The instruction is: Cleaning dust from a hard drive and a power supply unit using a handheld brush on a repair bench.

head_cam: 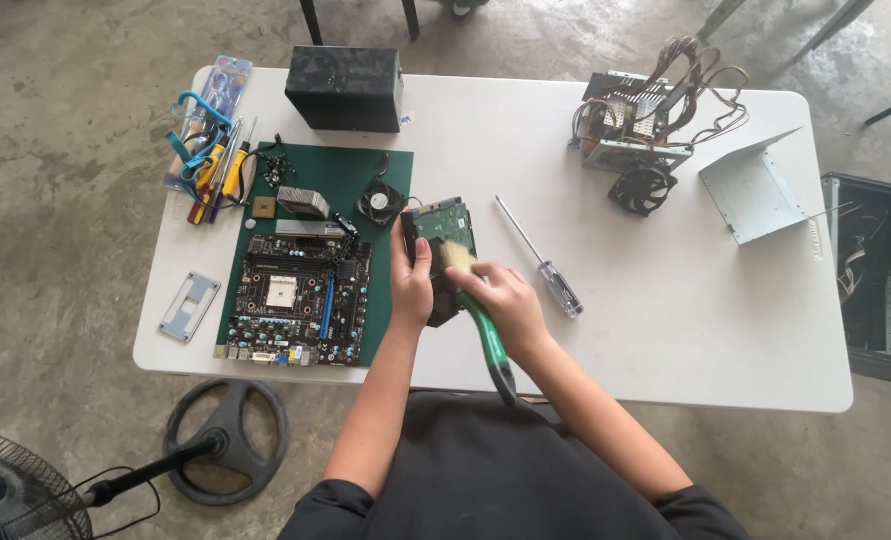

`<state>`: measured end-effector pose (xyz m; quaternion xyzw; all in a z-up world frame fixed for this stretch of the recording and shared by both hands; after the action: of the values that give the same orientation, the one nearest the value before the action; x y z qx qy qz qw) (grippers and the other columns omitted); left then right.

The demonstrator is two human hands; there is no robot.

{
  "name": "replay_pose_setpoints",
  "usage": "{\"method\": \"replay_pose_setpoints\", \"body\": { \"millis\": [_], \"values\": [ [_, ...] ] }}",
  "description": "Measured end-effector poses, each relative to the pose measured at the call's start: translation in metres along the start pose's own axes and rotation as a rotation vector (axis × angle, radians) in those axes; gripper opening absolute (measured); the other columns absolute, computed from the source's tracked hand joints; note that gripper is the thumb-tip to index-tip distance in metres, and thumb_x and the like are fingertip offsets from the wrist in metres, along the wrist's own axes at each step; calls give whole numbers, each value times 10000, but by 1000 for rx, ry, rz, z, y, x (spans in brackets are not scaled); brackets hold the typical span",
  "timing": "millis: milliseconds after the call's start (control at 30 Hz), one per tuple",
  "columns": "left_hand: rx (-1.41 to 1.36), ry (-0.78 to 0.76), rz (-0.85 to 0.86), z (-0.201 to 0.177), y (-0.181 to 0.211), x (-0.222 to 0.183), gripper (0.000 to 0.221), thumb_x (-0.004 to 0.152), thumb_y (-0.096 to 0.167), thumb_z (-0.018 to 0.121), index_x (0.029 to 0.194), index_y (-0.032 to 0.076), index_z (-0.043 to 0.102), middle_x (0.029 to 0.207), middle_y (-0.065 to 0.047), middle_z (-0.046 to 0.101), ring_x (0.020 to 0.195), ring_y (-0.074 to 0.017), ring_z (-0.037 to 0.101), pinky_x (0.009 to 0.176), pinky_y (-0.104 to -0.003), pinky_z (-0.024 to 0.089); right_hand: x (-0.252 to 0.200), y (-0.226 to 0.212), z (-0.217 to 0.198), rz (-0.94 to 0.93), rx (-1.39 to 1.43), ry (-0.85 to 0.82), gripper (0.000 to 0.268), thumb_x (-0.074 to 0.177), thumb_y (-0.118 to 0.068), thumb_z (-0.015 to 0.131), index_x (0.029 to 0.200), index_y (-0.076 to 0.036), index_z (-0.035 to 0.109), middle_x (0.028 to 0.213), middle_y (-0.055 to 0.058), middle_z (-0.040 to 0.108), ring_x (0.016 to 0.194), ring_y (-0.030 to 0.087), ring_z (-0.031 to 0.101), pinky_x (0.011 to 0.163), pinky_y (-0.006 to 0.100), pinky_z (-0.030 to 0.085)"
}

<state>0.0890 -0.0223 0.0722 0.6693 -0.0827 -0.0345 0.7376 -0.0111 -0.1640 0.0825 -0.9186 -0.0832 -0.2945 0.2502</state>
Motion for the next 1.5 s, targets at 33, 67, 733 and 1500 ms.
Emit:
{"method": "replay_pose_setpoints", "body": {
  "millis": [33,67,733,1500],
  "values": [
    [-2,-4,3,4,0,0,525,1152,289,494,1650,182,364,1609,-172,477,1522,-331,416,1290,-560,262,3,2,-3,0,-4,4,374,972,-243,712,1341,-305,733,1052,88,699,944,307,767,875,415,597],
    [28,-22,-1,9,0,0,525,1147,289,506,1645,175,382,1609,-175,485,1520,-336,422,1283,-555,271,7,1,-8,-45,15,40,311,1011,-308,678,1312,-305,755,1109,101,706,1014,315,759,898,412,594],
    [-173,146,-255,-82,-34,24,464,1153,326,512,1573,132,482,1464,-138,593,1362,-224,531,1217,-477,414,-42,53,-9,345,154,-33,370,973,-209,753,1293,-393,770,1207,-24,740,1080,221,750,937,382,587],
    [-609,779,-616,-218,-67,278,691,1080,462,512,1608,123,222,1542,-329,394,1373,-561,525,1068,-742,519,-57,55,123,959,139,594,282,1148,-270,446,1303,-192,669,1112,19,637,1056,159,606,1068,321,419]
  ]
}}
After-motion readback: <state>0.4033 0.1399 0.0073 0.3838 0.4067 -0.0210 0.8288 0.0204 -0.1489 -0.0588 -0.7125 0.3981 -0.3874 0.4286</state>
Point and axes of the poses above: each hand's wrist, its own x-axis towards the middle knuckle, its own z-axis out of the palm, y = z × x, the point moved 4 cm from there along x, towards the middle knuckle
